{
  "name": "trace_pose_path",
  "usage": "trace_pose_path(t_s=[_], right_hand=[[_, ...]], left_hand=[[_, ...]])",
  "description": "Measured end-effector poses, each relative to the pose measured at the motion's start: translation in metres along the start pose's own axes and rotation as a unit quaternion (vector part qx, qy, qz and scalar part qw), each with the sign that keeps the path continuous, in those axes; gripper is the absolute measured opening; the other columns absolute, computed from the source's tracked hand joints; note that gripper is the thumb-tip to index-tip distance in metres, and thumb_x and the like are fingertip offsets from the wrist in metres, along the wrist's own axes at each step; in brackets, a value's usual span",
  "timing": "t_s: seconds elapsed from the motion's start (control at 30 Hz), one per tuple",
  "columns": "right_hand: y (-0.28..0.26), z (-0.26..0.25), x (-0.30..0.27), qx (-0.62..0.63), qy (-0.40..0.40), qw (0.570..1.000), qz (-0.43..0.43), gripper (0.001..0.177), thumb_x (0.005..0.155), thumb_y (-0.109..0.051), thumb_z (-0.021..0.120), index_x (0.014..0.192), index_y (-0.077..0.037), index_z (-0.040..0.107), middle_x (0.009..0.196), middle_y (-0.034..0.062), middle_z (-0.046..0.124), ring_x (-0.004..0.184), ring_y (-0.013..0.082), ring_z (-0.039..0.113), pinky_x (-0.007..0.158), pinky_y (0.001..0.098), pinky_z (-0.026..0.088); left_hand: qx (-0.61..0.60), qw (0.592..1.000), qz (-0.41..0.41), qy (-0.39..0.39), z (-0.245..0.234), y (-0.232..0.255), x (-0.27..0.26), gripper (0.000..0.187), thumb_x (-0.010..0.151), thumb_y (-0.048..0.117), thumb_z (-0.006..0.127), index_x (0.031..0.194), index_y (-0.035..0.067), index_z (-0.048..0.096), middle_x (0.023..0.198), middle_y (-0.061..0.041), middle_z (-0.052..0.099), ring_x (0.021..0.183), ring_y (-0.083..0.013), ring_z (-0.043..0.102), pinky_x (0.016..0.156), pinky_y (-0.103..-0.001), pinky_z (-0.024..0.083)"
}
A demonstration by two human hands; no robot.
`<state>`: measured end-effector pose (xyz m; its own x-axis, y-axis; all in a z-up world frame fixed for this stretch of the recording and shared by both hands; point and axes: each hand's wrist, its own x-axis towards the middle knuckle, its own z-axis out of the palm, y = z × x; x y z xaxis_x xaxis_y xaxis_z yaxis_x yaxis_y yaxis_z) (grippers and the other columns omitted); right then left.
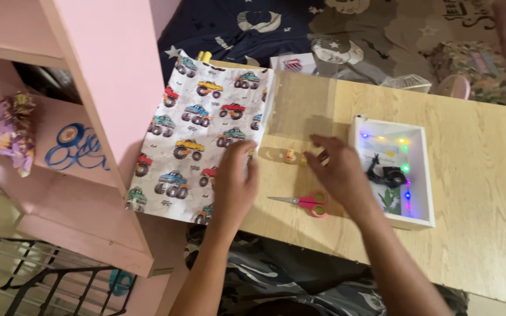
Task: The person assembles a small shadow box by placing a toy scooter inside a white frame with a birthday card and LED lights, then covers it with a clear plastic sheet. They use scissors and tape to secure the plastic cover.
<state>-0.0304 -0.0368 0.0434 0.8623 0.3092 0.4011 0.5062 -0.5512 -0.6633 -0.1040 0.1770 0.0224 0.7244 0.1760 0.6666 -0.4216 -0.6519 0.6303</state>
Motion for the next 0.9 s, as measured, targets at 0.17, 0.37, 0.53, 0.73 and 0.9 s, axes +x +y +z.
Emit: trace_pose_path(t_s=[0.17,0.37,0.53,0.73,0.9], right_hand=[[0.030,-0.032,0.021,-0.148,-0.037,0.988,-0.020,0.042,0.089,-0.019,0.076,0.127,-0.002,0.069,0.105,0.0202,0.071,0.098,0.0383,0.066,0.085,0.0495,0.054],[0.052,-0.021,0.034,-0.279,-0.060,0.958,0.007,0.045,0.086,-0.029,0.075,0.127,-0.014,0.069,0.119,0.0094,0.070,0.116,0.0354,0.056,0.097,0.0569,0.042],[0.064,-0.009,0.043,-0.326,-0.060,0.943,-0.013,0.048,0.085,-0.033,0.076,0.129,-0.016,0.068,0.111,0.0078,0.070,0.117,0.0339,0.056,0.110,0.0748,0.024],[0.067,0.001,0.054,-0.360,-0.107,0.927,0.003,0.054,0.085,-0.034,0.075,0.135,-0.016,0.064,0.107,0.0061,0.070,0.115,0.0326,0.057,0.109,0.0842,0.012],[0.069,0.003,0.055,-0.350,-0.096,0.932,-0.007,0.051,0.089,-0.025,0.069,0.138,-0.014,0.063,0.103,0.0065,0.070,0.111,0.0315,0.060,0.109,0.0850,0.012]], left_hand=[[0.106,0.992,-0.037,-0.062,0.065,-0.032,0.032,0.055,0.085,0.003,0.072,0.135,0.001,0.050,0.125,-0.022,0.060,0.114,-0.0418,0.060,0.096,-0.050,0.050],[0.174,0.980,-0.083,-0.054,0.097,-0.062,0.055,0.063,0.080,0.006,0.076,0.137,0.001,0.049,0.127,-0.022,0.060,0.111,-0.0416,0.060,0.090,-0.054,0.048],[0.189,0.974,-0.106,-0.067,0.106,-0.073,0.061,0.062,0.080,0.010,0.077,0.136,0.002,0.049,0.124,-0.021,0.061,0.107,-0.0404,0.063,0.088,-0.053,0.052],[0.198,0.966,-0.158,-0.060,0.120,-0.080,0.063,0.055,0.085,0.011,0.072,0.134,-0.002,0.050,0.112,-0.023,0.066,0.098,-0.0408,0.067,0.081,-0.051,0.056],[0.209,0.959,-0.176,-0.079,0.124,-0.088,0.065,0.022,0.097,0.005,0.061,0.117,-0.004,0.064,0.097,-0.023,0.072,0.089,-0.0389,0.072,0.078,-0.046,0.058]])
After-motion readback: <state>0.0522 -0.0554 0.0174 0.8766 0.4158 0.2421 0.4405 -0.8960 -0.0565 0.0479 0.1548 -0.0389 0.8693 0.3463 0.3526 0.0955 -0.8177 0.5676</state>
